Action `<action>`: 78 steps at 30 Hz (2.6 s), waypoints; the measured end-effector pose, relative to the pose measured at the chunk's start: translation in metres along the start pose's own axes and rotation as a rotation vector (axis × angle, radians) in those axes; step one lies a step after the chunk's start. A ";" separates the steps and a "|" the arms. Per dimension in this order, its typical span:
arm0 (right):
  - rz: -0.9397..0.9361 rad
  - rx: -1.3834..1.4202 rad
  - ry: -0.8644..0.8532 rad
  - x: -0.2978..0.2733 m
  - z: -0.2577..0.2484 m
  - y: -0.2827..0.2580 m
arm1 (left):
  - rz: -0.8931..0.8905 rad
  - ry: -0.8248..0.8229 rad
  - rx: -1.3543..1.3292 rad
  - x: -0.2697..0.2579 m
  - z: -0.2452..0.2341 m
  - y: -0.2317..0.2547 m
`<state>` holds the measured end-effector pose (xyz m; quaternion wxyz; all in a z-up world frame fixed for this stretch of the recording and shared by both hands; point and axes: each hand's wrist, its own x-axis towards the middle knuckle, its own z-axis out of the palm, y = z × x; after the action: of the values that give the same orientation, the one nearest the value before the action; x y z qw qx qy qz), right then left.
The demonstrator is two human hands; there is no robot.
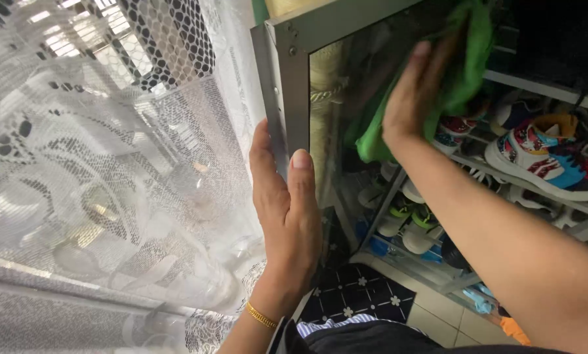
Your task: Cleaning a glass-door shoe cabinet using a green cloth.
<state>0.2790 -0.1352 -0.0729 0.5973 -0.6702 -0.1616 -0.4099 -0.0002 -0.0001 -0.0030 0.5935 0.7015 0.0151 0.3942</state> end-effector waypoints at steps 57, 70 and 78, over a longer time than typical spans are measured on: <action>0.843 1.176 -0.642 -0.142 -0.336 0.025 | 0.466 -0.757 -0.434 -0.077 0.106 0.043; 1.081 0.471 0.320 -0.045 -0.450 -0.038 | 0.876 -0.968 -0.095 -0.052 0.243 0.024; 0.269 -0.027 0.685 -0.013 -0.470 -0.077 | 0.974 -0.865 0.286 0.012 0.298 -0.005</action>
<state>0.0495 -0.5525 -0.0543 0.6563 -0.5172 0.1430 -0.5304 0.1810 -0.2375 0.0034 0.2011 0.7949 -0.4908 0.2947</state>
